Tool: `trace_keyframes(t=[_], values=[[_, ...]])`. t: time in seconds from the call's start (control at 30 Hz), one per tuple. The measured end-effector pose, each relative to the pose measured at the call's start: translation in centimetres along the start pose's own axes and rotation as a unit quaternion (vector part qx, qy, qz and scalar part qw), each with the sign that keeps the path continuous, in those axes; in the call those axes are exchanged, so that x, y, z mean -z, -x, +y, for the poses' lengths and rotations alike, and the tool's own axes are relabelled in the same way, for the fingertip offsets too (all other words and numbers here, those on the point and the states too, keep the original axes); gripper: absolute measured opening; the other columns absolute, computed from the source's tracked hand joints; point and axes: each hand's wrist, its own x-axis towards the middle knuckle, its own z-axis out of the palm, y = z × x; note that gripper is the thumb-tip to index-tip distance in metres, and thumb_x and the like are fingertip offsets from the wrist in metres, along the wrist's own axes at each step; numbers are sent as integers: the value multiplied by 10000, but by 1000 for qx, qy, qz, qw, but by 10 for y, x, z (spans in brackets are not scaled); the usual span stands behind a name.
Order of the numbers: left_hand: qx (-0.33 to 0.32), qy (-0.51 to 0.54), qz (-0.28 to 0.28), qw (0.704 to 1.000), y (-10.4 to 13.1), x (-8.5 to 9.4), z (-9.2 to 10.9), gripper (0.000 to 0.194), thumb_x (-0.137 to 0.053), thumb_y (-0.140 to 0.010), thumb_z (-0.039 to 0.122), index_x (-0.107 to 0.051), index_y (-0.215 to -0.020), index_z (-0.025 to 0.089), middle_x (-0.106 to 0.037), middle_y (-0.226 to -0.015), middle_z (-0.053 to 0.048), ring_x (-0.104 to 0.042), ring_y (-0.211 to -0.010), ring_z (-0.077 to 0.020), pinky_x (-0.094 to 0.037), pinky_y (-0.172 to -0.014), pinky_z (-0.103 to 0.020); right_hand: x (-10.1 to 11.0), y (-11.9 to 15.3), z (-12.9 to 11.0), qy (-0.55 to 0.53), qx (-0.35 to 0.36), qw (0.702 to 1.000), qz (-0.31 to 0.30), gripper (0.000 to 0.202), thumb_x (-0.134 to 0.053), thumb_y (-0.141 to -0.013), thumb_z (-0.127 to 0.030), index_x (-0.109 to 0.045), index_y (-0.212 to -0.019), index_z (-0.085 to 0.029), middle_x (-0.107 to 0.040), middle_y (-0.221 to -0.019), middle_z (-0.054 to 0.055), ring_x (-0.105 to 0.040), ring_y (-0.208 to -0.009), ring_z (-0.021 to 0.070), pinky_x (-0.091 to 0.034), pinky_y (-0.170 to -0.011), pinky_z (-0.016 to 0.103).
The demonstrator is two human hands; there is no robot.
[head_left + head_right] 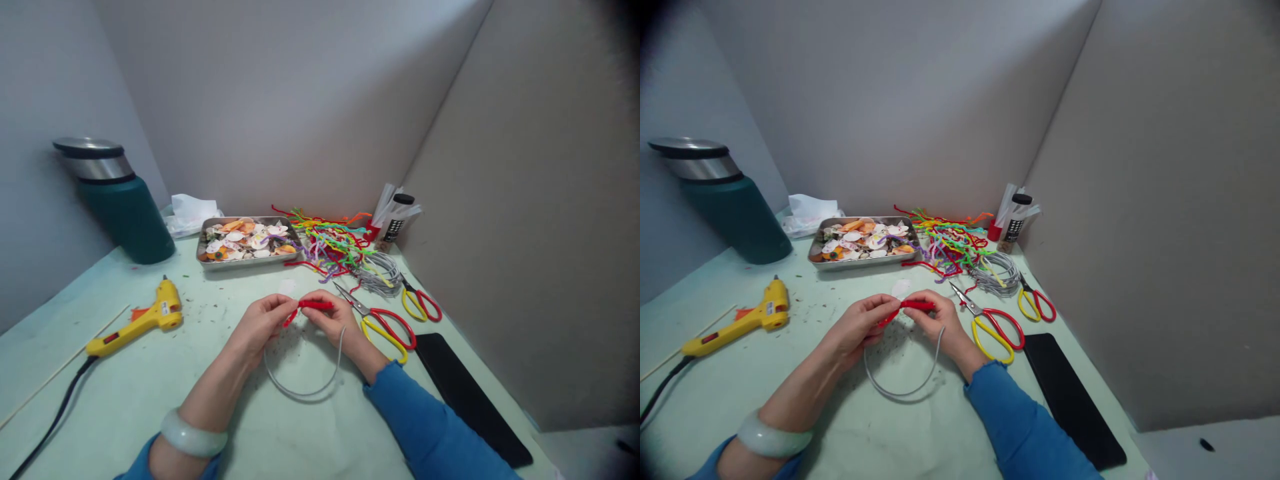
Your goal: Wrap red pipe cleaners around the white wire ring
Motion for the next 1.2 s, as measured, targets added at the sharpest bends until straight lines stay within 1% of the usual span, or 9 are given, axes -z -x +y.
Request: trace_keyframes(t=[0.13, 0.3, 0.47, 0.57, 0.73, 0.8, 0.9, 1.07, 1.2], values=[[-16, -25, -4, 1000, -1, 1, -2, 323, -700, -651, 423, -575, -767, 150, -403, -512, 80, -237, -388, -23, -125, -366, -170, 1, 0, 1, 42, 65, 997, 8, 127, -648, -775, -243, -681, -889, -199, -632, -869, 42, -594, -840, 170, -460, -767, 287], [-55, -82, 14, 995, -5, 2, -8, 304, -675, -674, 425, -605, -769, 145, -458, -551, 59, -330, -437, -43, -209, -388, -166, 1, 0, 2, 58, 101, 993, 18, 86, -647, -777, -238, -688, -846, -204, -618, -829, 35, -591, -805, 165, -463, -745, 291], [-86, -111, 37, 989, -7, -1, -9, 277, -654, -695, 406, -637, -757, 137, -497, -553, 46, -356, -450, -52, -245, -409, -176, 0, 0, 5, 52, 78, 995, 32, 75, -642, -780, -254, -671, -812, -193, -608, -802, 29, -579, -766, 156, -454, -705, 275], [-105, -121, 39, 986, -8, -1, -10, 278, -648, -701, 385, -672, -822, 137, -553, -575, 23, -412, -473, -74, -306, -444, -194, 0, -1, 7, 33, 50, 997, 45, 81, -648, -769, -264, -644, -794, -187, -589, -791, 16, -559, -731, 143, -446, -659, 255], [-181, -147, 38, 972, -10, 1, -10, 261, -649, -694, 346, -713, -838, 138, -698, -795, -70, -587, -704, -170, -438, -652, -266, -1, -1, 4, -9, 10, 999, 50, 121, -677, -732, -262, -610, -794, -183, -569, -776, 1, -545, -687, 129, -439, -617, 239], [-207, -165, 39, 963, -10, 2, -9, 244, -643, -696, 340, -719, -821, 145, -708, -841, -80, -607, -775, -195, -447, -720, -289, -1, -1, 3, -17, 12, 999, 46, 138, -688, -722, -265, -608, -799, -183, -568, -776, -1, -546, -690, 129, -438, -621, 238], [-232, -198, 49, 951, -9, 3, -8, 238, -626, -706, 338, -726, -814, 152, -709, -832, -80, -616, -786, -204, -450, -737, -299, -1, -1, 4, -14, 21, 999, 47, 142, -689, -725, -280, -612, -798, -186, -564, -775, -1, -543, -699, 131, -432, -616, 235], [-227, -222, 57, 947, -10, 3, -11, 256, -596, -725, 344, -732, -830, 154, -719, -825, -77, -624, -769, -205, -457, -710, -293, -2, 0, 11, 0, 10, 999, 53, 138, -669, -743, -311, -619, -788, -191, -569, -785, 3, -527, -665, 122, -421, -586, 233], [-199, -229, 59, 951, -15, 3, -17, 292, -582, -738, 349, -728, -877, 138, -726, -841, -83, -630, -759, -204, -458, -682, -281, -3, 0, 13, -6, -11, 998, 59, 131, -665, -734, -307, -614, -764, -190, -555, -697, -13, -497, -604, 112, -397, -545, 229]])
